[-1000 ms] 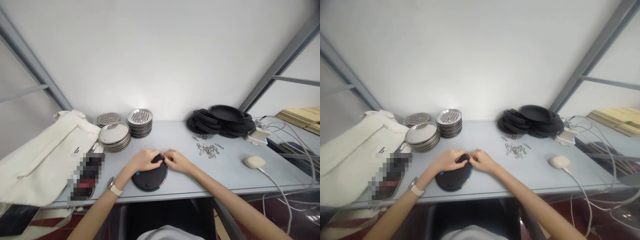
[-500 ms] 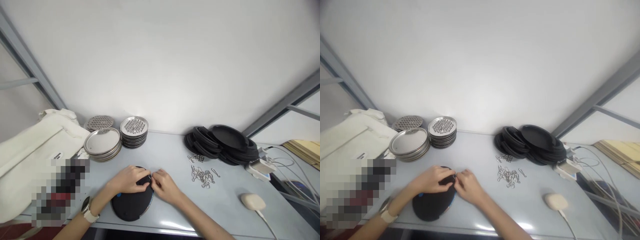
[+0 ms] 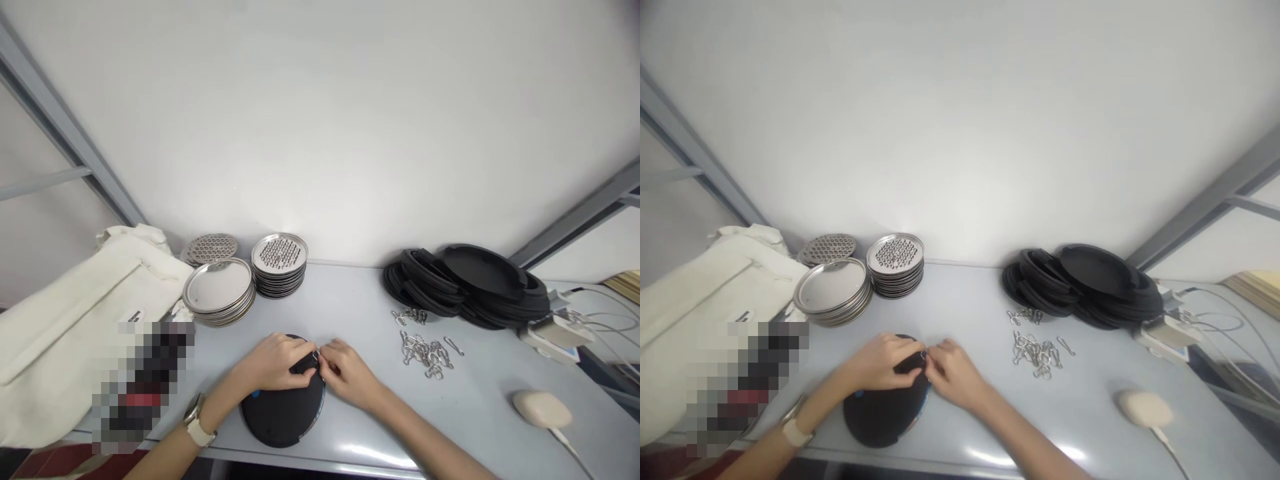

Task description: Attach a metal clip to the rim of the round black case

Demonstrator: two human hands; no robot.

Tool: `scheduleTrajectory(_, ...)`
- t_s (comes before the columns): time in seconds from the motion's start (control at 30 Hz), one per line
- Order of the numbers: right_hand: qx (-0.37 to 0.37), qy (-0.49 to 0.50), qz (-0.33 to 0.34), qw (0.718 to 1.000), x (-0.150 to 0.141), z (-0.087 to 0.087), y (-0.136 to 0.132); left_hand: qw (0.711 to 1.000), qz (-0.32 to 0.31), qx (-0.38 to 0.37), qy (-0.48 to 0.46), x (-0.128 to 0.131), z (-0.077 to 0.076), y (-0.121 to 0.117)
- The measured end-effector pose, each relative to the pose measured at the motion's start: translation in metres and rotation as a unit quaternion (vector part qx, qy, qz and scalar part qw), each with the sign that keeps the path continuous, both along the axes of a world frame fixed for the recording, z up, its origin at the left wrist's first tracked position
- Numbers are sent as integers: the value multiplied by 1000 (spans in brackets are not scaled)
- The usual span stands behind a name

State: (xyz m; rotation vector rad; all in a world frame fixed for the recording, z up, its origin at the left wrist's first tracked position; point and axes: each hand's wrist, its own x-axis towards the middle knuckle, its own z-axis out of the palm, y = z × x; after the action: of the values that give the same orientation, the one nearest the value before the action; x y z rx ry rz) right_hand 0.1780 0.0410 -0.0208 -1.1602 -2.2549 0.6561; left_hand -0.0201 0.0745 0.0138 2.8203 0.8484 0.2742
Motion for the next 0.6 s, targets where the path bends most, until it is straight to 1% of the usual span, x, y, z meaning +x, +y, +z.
scheduleTrajectory(0.2,2,-16,-3,1000,1,-1,0,1000,6,-9,2,0,-1,1)
scheduleTrajectory(0.33,-2,-21,-4,1000,3,1,0,1000,1,-29,3,0,-4,2)
scheduleTrajectory(0.4,0,-24,-15,1000,3,0,-1,999,5,-42,2,-1,-4,2)
scheduleTrajectory(0.5,13,-22,-13,1000,-2,-12,-3,998,23,-58,-13,-4,-3,-3)
scheduleTrajectory(0.6,61,-16,12,998,-8,-33,-6,993,26,-117,-11,-8,-2,-10)
